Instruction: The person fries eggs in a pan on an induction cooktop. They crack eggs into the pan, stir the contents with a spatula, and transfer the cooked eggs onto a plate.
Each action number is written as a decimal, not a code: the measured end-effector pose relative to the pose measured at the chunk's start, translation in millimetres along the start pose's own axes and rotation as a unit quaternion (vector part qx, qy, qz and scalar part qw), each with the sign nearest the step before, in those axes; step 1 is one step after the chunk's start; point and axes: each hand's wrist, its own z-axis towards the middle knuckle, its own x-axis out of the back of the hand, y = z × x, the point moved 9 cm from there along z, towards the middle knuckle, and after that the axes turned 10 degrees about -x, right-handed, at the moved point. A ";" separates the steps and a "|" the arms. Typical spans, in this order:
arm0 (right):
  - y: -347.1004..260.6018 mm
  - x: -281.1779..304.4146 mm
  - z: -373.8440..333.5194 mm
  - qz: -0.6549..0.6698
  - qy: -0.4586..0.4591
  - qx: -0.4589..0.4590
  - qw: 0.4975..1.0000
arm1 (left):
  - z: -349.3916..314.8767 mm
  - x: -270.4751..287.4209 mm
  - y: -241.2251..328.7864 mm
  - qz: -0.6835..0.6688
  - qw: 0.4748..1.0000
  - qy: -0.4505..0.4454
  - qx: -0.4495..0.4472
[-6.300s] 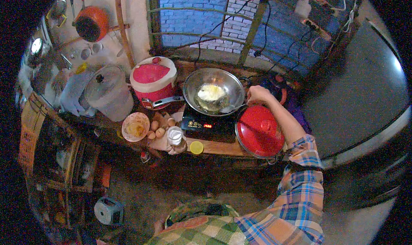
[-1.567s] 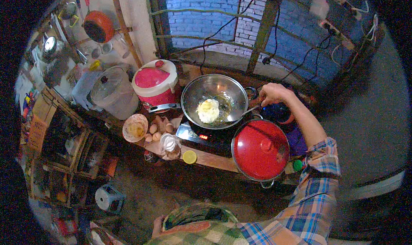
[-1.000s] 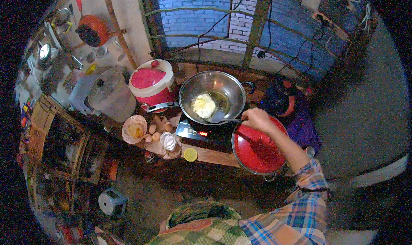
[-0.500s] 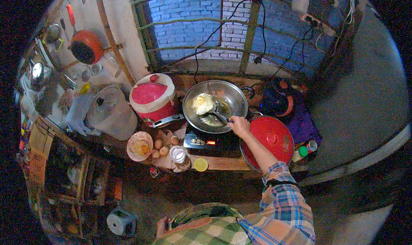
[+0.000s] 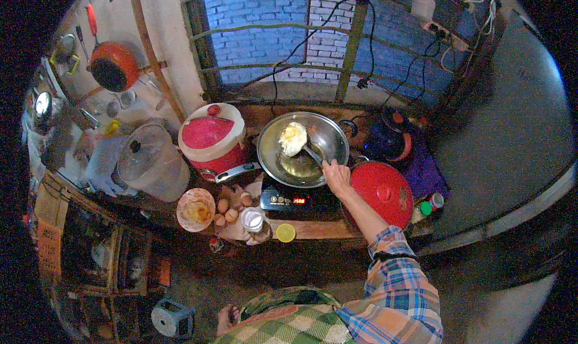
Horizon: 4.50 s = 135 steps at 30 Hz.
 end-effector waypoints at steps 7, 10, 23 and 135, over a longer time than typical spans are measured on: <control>-6.7 -6.0 -6.4 -0.067 0.025 0.020 0.997 | -1.1 -2.6 7.0 0.036 0.997 0.044 -0.060; -16.9 -4.1 -9.1 -0.084 0.010 0.032 0.996 | -5.6 -10.3 6.6 0.034 0.998 0.005 -0.043; -55.5 14.8 -35.1 -0.078 0.005 0.068 0.995 | 28.1 -76.3 144.7 0.015 0.966 -0.122 -0.225; -418.5 252.1 -70.0 -0.287 0.199 0.646 0.679 | -40.3 -197.2 332.8 -0.058 0.934 -0.052 -0.348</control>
